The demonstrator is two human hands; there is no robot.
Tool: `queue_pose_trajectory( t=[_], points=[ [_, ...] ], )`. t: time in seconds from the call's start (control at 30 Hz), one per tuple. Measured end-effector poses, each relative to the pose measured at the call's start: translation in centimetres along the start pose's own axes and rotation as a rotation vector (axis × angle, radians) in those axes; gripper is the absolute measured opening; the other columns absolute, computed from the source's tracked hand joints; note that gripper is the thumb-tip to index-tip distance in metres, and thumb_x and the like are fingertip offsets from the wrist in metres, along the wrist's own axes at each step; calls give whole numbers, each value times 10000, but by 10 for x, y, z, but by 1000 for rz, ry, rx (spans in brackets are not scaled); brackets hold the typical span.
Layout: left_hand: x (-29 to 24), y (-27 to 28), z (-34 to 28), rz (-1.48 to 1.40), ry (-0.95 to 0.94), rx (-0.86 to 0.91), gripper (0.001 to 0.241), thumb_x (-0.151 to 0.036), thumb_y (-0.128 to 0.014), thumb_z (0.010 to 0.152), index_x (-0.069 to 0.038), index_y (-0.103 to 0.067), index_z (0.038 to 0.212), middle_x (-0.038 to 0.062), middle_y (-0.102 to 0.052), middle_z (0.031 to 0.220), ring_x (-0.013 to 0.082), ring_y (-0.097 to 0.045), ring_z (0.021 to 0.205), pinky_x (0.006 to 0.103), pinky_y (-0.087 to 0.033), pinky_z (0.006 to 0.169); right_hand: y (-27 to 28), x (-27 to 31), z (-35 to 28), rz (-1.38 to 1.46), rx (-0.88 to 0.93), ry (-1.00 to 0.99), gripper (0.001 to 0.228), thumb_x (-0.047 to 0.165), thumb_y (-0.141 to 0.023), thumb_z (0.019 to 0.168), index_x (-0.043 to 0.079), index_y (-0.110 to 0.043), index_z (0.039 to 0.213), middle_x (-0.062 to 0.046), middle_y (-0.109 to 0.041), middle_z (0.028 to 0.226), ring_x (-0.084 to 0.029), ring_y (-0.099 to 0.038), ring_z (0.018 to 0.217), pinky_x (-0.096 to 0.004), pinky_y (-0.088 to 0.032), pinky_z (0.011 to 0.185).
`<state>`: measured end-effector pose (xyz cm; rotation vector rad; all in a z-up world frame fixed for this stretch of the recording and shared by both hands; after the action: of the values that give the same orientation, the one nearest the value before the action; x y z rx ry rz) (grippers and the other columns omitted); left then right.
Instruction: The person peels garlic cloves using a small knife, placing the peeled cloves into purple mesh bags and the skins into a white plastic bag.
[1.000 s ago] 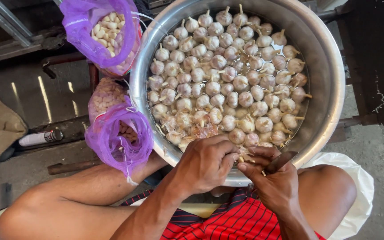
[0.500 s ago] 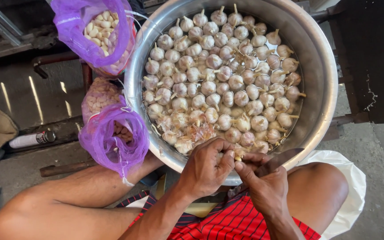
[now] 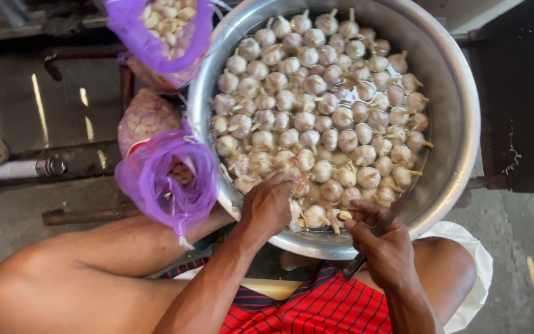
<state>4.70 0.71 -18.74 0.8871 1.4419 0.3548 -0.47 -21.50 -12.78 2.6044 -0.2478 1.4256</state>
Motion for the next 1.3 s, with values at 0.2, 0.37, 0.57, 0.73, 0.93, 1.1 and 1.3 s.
queue_pose_trajectory(
  t=[0.2,0.37,0.57,0.73,0.93,1.1,1.3],
  points=[
    [42,-24,3,-534,231,-413,99,-189,-696,830,-126,-748,774,25,-810,959,208,-771,906,326,-560,763,-52,61,18,-867,51,-13,180,230,-844,821,116,-868,958,-24,-644,619,-109,-491,580,-277,-395,605],
    [31,-48,-12,-671,482,-17,186,-305,-618,899,-167,-719,969,99,-721,1165,363,-686,1138,472,-544,957,-173,71,37,-1040,408,185,299,300,-801,787,145,-841,1039,-116,-727,795,-327,-649,755,-419,-490,755],
    [29,-40,-16,-641,360,-155,188,-219,-644,855,-50,-705,801,128,-710,753,341,-739,832,404,-565,749,-257,72,27,-1034,658,322,356,260,-707,834,149,-798,1160,-142,-799,1062,-391,-746,973,-493,-540,917],
    [7,26,-29,-717,124,-253,250,-57,-695,829,-28,-753,1071,243,-707,980,465,-690,1020,471,-587,848,-141,74,47,-924,358,253,401,267,-731,861,207,-754,1256,-67,-788,1097,-267,-739,814,-412,-536,794],
    [-16,19,-28,-1069,249,-136,366,-126,-803,877,39,-711,1191,90,-676,776,77,-632,646,212,-552,585,-46,9,24,-398,280,135,525,70,-860,798,30,-721,1302,-139,-786,973,-163,-666,616,-304,-542,615],
    [-51,36,-32,-1011,190,-121,263,-49,-729,909,64,-747,1147,182,-729,864,169,-758,700,285,-652,661,-26,-16,18,-116,191,100,360,60,-849,843,-36,-741,1172,-100,-706,798,-130,-610,534,-244,-479,502],
    [-76,50,-28,-895,139,-94,274,-61,-650,964,104,-723,1170,244,-732,925,199,-757,791,343,-649,669,-35,-1,1,140,255,163,297,1,-752,900,-102,-695,1173,-81,-558,589,-119,-490,408,-249,-417,401]
  ],
)
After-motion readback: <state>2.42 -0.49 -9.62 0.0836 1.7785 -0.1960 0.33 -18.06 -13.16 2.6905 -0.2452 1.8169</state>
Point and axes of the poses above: each hand's wrist, its own z-axis towards the middle knuckle, its own y-axis out of the back of the hand, x = y × z, the point moved 5 cm from there along z, towards the middle knuckle
